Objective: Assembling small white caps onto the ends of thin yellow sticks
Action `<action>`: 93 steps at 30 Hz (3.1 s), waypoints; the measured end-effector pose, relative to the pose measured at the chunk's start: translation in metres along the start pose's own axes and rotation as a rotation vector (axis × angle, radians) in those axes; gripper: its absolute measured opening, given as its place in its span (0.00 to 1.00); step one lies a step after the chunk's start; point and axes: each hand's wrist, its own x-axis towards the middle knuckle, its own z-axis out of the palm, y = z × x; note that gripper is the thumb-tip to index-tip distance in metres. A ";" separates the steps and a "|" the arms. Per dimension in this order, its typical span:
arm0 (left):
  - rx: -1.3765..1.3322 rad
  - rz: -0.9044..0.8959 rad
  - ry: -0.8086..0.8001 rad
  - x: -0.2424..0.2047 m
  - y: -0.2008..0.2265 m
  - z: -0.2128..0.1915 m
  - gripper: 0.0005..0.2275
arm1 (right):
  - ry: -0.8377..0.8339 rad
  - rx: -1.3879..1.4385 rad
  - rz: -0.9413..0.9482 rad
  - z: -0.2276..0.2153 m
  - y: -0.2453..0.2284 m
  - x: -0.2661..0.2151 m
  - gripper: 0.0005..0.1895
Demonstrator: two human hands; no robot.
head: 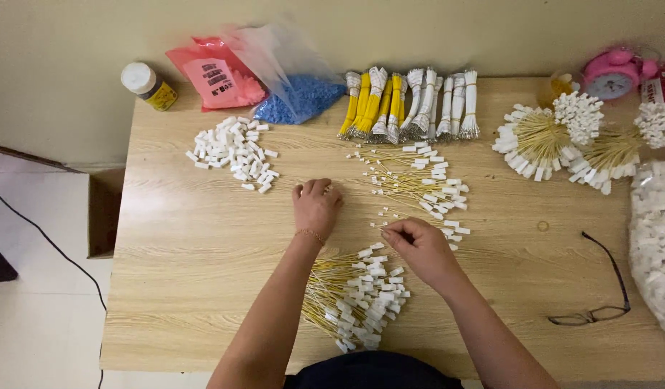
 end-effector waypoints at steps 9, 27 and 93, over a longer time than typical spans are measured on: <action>-1.638 -0.513 -0.024 -0.046 0.067 -0.132 0.09 | 0.052 0.000 -0.203 -0.026 -0.089 -0.015 0.02; -2.110 -0.437 0.000 -0.091 0.086 -0.158 0.08 | 0.216 -0.455 -0.746 -0.033 -0.128 -0.048 0.06; -1.687 -0.519 -0.183 -0.076 0.081 -0.127 0.09 | 0.039 -0.339 -0.525 -0.010 -0.044 -0.009 0.03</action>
